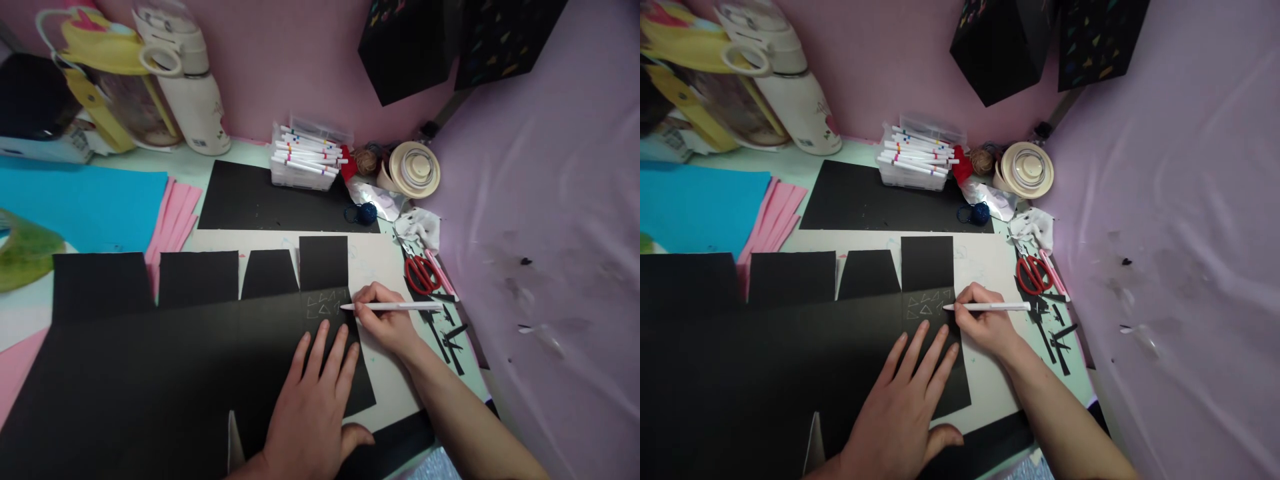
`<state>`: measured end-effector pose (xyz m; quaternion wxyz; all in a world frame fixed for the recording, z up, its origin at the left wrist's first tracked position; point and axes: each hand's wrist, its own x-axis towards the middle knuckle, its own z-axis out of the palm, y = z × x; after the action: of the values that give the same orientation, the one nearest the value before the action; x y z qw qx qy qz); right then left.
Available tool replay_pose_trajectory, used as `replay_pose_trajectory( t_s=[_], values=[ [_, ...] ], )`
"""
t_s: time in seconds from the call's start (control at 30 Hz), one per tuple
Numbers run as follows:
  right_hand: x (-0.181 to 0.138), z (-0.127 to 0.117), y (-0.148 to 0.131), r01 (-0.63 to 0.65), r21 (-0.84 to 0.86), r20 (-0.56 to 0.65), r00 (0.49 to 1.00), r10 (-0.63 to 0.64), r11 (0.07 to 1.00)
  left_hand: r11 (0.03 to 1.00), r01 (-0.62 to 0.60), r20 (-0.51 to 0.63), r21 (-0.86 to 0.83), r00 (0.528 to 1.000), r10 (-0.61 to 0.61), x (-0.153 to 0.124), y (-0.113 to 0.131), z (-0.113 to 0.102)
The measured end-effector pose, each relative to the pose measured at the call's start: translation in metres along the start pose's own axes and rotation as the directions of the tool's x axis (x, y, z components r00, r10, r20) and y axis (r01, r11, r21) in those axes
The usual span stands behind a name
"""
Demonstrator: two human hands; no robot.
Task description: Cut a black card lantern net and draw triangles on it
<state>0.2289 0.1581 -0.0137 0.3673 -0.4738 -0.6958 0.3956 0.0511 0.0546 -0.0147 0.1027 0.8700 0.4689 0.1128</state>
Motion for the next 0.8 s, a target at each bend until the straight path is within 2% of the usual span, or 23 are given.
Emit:
replay_pose_trajectory(
  t_s=[0.8],
  values=[
    [0.0012,-0.0007,0.0018,-0.020,-0.060,-0.042,0.999,0.017,0.998,1.000,0.012,0.008,-0.010,1.000,-0.012,0.0001,0.0008,0.0009]
  ],
)
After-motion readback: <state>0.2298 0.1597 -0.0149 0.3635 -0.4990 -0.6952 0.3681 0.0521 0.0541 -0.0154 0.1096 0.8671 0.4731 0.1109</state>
